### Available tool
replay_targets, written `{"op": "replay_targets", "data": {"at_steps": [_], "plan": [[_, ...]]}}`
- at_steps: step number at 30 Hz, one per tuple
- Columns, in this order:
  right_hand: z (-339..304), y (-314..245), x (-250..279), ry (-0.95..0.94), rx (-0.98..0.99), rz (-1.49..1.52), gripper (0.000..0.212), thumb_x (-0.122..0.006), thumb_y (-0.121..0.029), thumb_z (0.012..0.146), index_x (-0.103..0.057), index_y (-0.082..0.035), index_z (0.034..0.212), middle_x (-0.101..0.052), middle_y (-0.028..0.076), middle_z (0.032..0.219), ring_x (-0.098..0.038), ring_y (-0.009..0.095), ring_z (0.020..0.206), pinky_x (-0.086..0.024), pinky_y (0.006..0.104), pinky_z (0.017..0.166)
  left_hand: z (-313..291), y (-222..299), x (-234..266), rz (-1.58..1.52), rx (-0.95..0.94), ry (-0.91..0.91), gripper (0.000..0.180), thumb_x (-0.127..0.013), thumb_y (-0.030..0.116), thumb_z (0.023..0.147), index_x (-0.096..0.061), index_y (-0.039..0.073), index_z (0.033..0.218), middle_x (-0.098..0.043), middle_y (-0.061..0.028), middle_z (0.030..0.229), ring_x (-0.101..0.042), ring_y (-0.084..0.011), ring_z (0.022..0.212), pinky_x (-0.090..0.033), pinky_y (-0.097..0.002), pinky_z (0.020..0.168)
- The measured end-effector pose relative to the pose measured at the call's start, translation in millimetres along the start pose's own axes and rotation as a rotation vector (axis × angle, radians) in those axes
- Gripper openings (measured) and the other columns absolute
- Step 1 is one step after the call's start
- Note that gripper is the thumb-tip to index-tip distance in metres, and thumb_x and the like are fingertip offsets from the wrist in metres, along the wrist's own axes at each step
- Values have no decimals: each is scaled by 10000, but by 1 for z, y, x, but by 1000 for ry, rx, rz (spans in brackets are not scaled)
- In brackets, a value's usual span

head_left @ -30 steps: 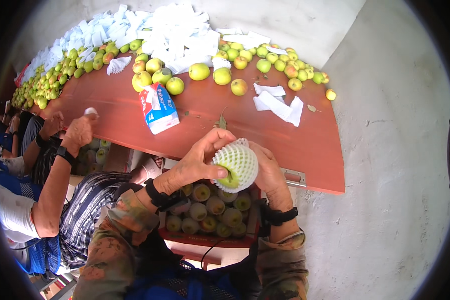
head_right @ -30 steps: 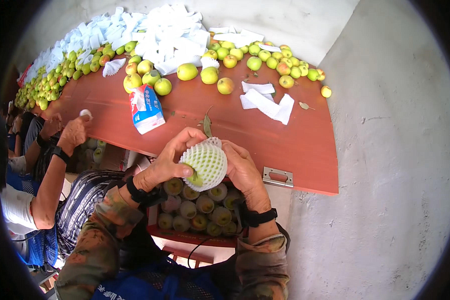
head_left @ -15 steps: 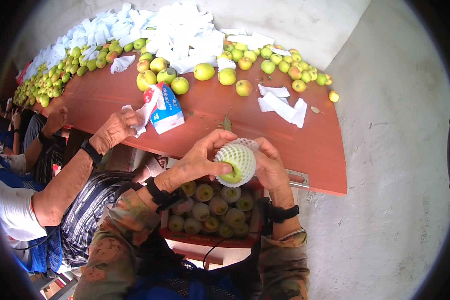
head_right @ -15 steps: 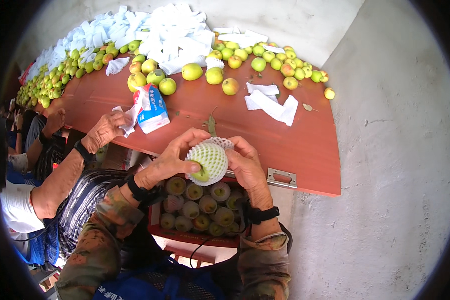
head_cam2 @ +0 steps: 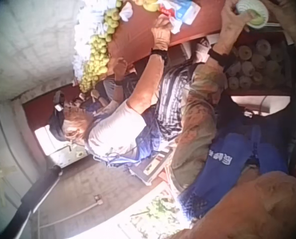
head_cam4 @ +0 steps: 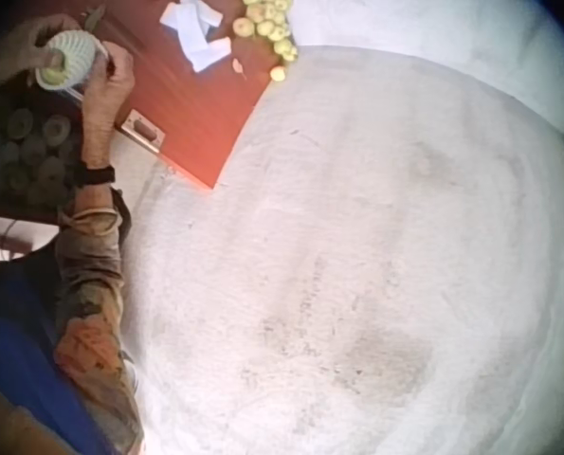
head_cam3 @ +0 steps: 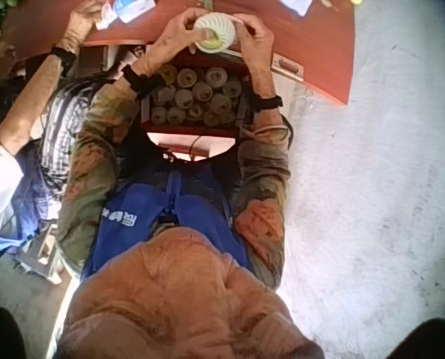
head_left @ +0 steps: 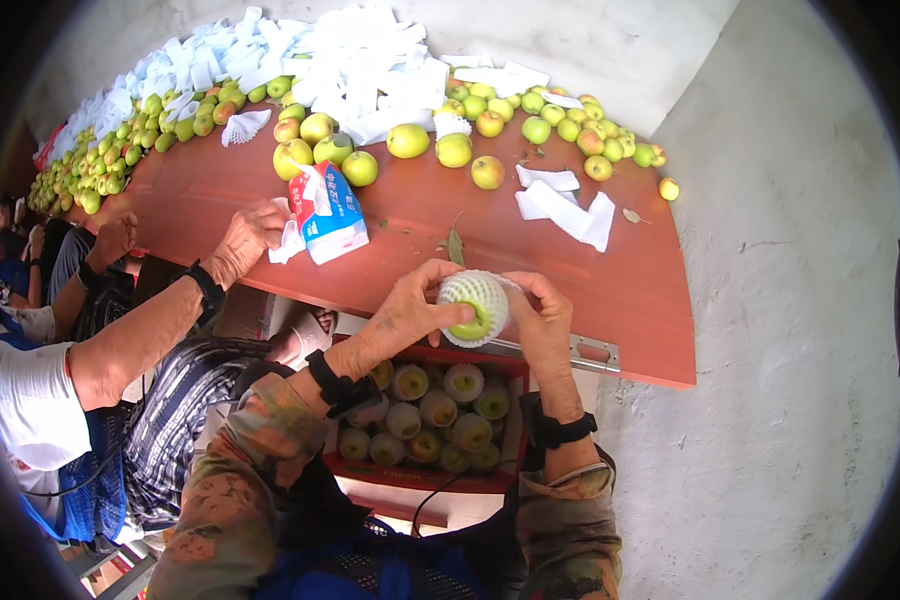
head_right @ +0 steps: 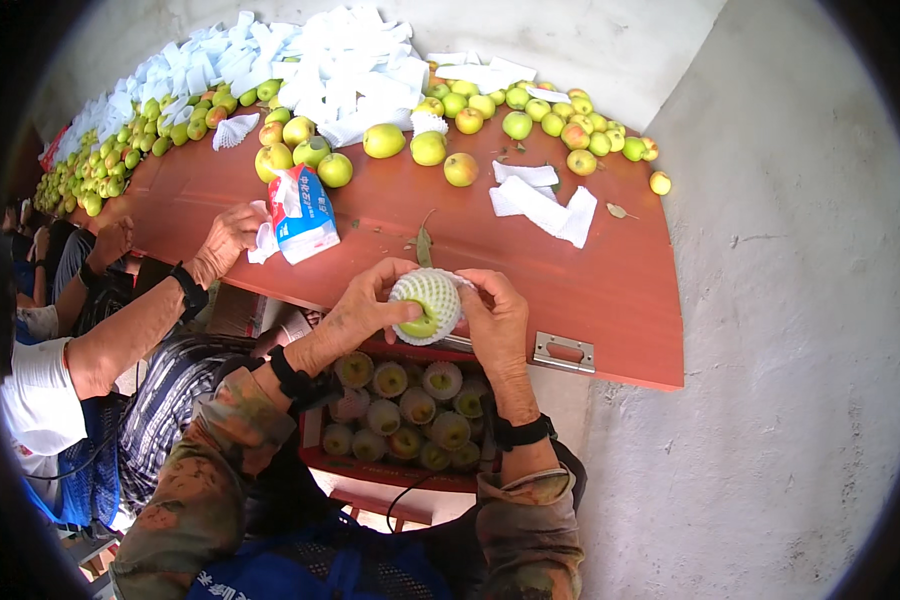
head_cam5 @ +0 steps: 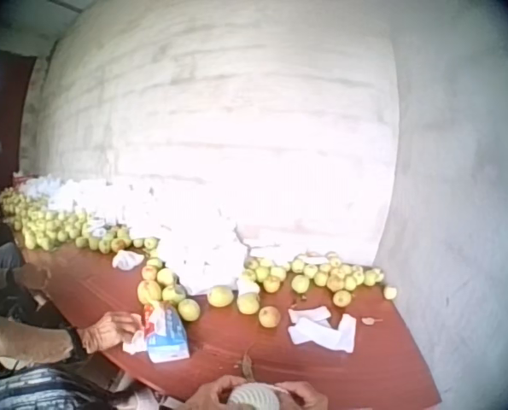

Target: Placing foam protection sleeves on apples and arranging them into a cardboard box.

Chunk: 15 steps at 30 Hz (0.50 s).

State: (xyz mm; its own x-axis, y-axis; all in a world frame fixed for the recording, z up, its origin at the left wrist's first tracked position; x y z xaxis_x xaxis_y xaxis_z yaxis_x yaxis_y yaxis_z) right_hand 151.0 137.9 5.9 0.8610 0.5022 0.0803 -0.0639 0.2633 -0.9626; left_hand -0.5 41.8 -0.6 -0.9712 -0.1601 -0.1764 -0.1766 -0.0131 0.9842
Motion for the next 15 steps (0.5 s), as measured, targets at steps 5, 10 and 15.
{"op": "replay_targets", "data": {"at_steps": [5, 10, 15], "plan": [[-1, -4, 0, -190, -78, 42, 289, -599, 49, 849, -629, -22, 1127, -610, 41, 1104, -609, 122, 944, -528, 273, 827, 3, -1, 8, 9, 1, 10, 501, -706, 191, 814, -484, 24, 1230, -606, -44, 1041, -616, -91, 820, -491, -201, 483], [-12, -18, -25, -365, -247, 236, 782, -727, 54, 687, -397, -59, 1387, -468, 70, 1321, -497, 216, 1201, -493, 341, 957, 5, -11, 12, -68, -58, 115, 401, -664, 259, 879, -505, 42, 1177, -599, -48, 1041, -608, -86, 801, -486, -199, 460], [-13, 8, -36, -218, -132, -53, 872, -764, 34, 652, -339, -49, 1409, -496, 93, 1285, -506, 211, 1187, -478, 349, 969, 3, -12, 8, 6, 19, 79, 467, -605, 351, 921, -487, 18, 1227, -599, -78, 1035, -610, -102, 799, -490, -212, 451]]}}
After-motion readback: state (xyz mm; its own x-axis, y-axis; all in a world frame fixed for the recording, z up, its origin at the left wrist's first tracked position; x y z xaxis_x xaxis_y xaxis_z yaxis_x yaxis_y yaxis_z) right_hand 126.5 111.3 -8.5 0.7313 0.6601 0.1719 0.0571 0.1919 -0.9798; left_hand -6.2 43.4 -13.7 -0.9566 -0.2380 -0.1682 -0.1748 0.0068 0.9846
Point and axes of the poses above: each hand's wrist, its own z-axis towards the middle knuckle, its own x-axis out of the back of the hand, y = z × x, the point moved 5 cm from there along z, towards the middle knuckle
